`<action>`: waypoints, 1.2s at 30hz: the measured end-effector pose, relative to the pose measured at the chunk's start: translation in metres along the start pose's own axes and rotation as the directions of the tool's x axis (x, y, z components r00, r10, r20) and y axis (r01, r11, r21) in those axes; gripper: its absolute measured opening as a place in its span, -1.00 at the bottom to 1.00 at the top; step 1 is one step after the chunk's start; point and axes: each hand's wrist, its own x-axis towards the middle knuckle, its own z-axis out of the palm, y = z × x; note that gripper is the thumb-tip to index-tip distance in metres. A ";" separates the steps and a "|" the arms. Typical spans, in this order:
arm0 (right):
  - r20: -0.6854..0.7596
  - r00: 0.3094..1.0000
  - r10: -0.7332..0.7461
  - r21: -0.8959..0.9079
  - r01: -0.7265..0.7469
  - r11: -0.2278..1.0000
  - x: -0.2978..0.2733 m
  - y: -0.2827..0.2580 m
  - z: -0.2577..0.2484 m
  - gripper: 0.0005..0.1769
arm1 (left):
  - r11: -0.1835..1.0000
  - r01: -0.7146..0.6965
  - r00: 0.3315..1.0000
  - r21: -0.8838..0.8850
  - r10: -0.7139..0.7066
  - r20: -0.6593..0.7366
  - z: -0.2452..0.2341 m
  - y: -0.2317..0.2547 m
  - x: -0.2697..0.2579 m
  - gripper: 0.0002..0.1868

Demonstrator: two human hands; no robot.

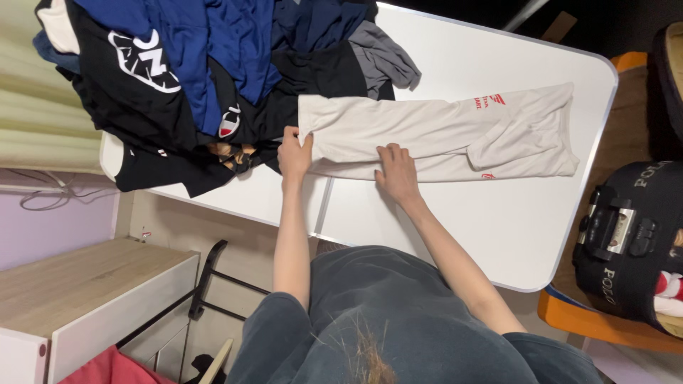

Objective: The person folds a white t-shirt and a blue t-shirt on a white table. After folding each shirt, the person places it into an open suitcase next to the table.

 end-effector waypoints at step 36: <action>-0.039 0.999 -0.032 0.350 0.044 0.936 0.024 -0.121 0.017 -0.56 | 0.483 0.584 0.763 -0.652 -0.051 0.645 0.005 -0.074 0.035 -0.68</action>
